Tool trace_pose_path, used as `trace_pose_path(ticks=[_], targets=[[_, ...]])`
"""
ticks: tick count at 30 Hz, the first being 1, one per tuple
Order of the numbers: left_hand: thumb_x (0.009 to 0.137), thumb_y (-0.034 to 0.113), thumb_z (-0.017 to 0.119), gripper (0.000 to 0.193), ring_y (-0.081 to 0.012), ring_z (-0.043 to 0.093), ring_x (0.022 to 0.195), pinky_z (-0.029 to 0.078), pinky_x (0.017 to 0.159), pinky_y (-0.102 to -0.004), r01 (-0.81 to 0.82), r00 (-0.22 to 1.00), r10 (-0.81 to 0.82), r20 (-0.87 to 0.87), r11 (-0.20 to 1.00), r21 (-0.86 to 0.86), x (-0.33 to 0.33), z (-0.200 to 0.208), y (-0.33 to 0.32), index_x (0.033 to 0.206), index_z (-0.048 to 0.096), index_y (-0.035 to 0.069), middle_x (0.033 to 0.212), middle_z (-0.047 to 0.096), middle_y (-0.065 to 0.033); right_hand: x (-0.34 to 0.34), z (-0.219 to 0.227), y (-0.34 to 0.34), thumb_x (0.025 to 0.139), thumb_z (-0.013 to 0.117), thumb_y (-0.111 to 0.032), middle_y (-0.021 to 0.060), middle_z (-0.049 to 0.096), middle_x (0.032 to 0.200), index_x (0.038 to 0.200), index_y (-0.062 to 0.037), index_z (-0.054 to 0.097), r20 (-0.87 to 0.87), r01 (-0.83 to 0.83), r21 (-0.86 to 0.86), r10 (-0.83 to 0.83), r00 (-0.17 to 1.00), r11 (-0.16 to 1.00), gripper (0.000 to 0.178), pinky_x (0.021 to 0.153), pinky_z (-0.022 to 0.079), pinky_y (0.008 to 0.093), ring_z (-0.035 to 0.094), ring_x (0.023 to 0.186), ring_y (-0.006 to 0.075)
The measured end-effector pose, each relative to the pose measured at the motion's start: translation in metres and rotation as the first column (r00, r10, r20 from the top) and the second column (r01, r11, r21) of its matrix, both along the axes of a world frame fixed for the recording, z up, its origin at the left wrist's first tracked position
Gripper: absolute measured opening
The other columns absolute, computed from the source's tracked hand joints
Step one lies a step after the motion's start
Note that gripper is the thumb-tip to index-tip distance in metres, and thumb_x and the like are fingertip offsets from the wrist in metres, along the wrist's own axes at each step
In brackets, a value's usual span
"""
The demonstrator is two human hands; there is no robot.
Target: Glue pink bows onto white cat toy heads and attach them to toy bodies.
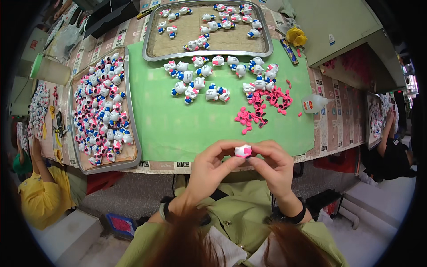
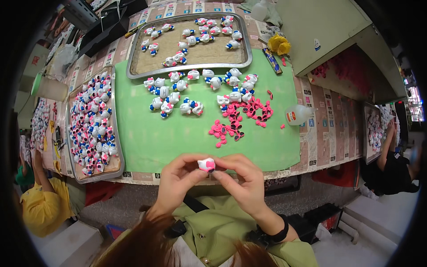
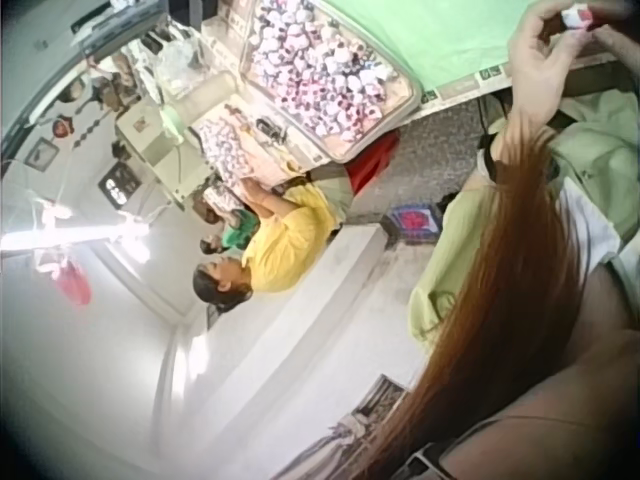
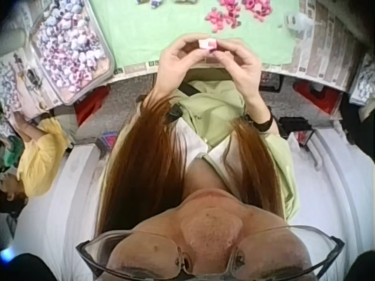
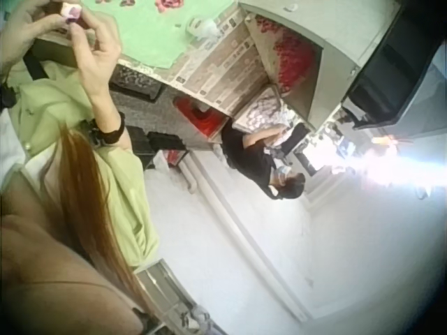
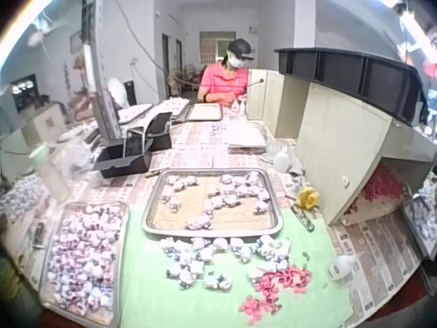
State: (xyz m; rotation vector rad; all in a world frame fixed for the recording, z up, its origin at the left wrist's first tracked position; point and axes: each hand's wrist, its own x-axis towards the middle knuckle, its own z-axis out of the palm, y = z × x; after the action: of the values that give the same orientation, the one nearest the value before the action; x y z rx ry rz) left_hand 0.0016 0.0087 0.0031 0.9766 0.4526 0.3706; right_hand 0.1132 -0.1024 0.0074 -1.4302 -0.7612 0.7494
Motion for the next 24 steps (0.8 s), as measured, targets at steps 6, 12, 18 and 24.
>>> trace_pose_path(ticks=[6, 12, 18, 24], targets=[[0.083, 0.0, 0.046, 0.034, -0.0147, 0.051, 0.096, 0.043, 0.082, -0.0282, 0.055, 0.998, -0.055, 0.009, 0.944, -0.325, -0.001, -0.001, 0.004, 0.116, 0.042, -0.003, 0.106, 0.052, -0.0102, -0.007, 0.004, 0.005, 0.062, 0.067, -0.001, 0.0088, 0.05, 0.089, 0.102, -0.0036, 0.058, 0.492, 0.086, -0.073, -0.04, 0.87, 0.994, 0.041, 0.066, 0.041, 0.0271, 0.048, 0.079, 0.0198], [0.088, 0.011, 0.042, 0.035, -0.0137, 0.051, 0.093, 0.043, 0.081, -0.0275, 0.139, 0.989, -0.086, 0.119, 0.809, -0.571, -0.001, -0.008, 0.001, 0.121, 0.037, 0.0, 0.103, 0.052, -0.0082, -0.007, 0.009, 0.005, 0.059, 0.069, -0.002, 0.0079, 0.049, 0.088, 0.1, -0.004, 0.059, 0.587, 0.11, -0.089, -0.037, 0.809, 0.99, 0.042, 0.064, 0.04, 0.0284, 0.046, 0.076, 0.02], [0.088, 0.012, 0.043, 0.028, -0.0148, 0.052, 0.092, 0.044, 0.079, -0.0291, 0.136, 0.989, -0.069, 0.131, 0.775, -0.617, 0.001, -0.015, -0.003, 0.113, 0.042, 0.001, 0.1, 0.053, -0.0079, -0.005, 0.006, 0.004, 0.058, 0.069, -0.003, 0.0094, 0.051, 0.089, 0.099, -0.0029, 0.057, 0.472, 0.101, -0.064, -0.059, 0.88, 0.993, 0.043, 0.067, 0.042, 0.0306, 0.049, 0.081, 0.0228], [0.085, 0.008, 0.045, 0.027, -0.0166, 0.053, 0.092, 0.044, 0.08, -0.0318, 0.117, 0.992, -0.055, 0.117, 0.761, -0.638, -0.001, -0.016, -0.004, 0.111, 0.042, 0.001, 0.099, 0.054, -0.0097, -0.004, 0.004, 0.004, 0.06, 0.068, -0.001, 0.0117, 0.054, 0.09, 0.099, -0.0015, 0.055, 0.486, 0.057, -0.052, -0.024, 0.874, 0.997, 0.041, 0.07, 0.043, 0.0317, 0.052, 0.082, 0.0249]])
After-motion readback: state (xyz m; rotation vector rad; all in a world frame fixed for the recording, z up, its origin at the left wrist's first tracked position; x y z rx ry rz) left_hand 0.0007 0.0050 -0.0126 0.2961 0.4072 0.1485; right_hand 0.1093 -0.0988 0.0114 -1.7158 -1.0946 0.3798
